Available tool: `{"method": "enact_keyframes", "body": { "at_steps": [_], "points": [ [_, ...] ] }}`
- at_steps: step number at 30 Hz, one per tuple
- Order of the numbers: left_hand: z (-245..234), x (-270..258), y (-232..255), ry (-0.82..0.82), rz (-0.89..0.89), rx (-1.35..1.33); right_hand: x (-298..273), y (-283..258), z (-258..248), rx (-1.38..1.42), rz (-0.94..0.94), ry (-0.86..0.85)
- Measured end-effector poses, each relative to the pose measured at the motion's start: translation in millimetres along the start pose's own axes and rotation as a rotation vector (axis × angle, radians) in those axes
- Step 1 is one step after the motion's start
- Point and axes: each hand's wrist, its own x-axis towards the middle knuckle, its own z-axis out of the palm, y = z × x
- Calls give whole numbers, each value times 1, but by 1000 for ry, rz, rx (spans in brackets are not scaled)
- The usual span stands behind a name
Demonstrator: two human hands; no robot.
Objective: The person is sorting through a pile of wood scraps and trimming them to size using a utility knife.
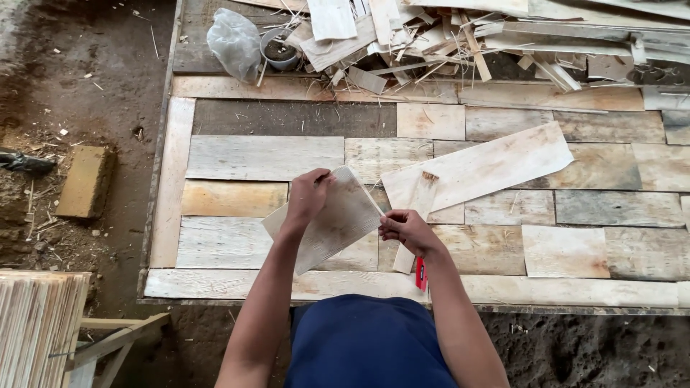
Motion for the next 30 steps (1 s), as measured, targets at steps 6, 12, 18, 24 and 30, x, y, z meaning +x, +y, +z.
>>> {"method": "enact_keyframes", "body": {
  "at_steps": [6, 12, 18, 24, 30],
  "points": [
    [-7, -9, 9, 22, 31, 16, 2, 6, -1, -6, -5, 13],
    [-6, -7, 8, 45, 45, 13, 15, 23, -11, 47, 7, -19],
    [0, -4, 2, 58, 88, -55, 16, 26, -13, 148, 50, -51],
    [6, -4, 0, 71, 83, -76, 6, 10, -10, 165, 66, -67],
    [6, -6, -4, 36, 76, -80, -2, -4, 3, 130, 39, -43]
  ]
}}
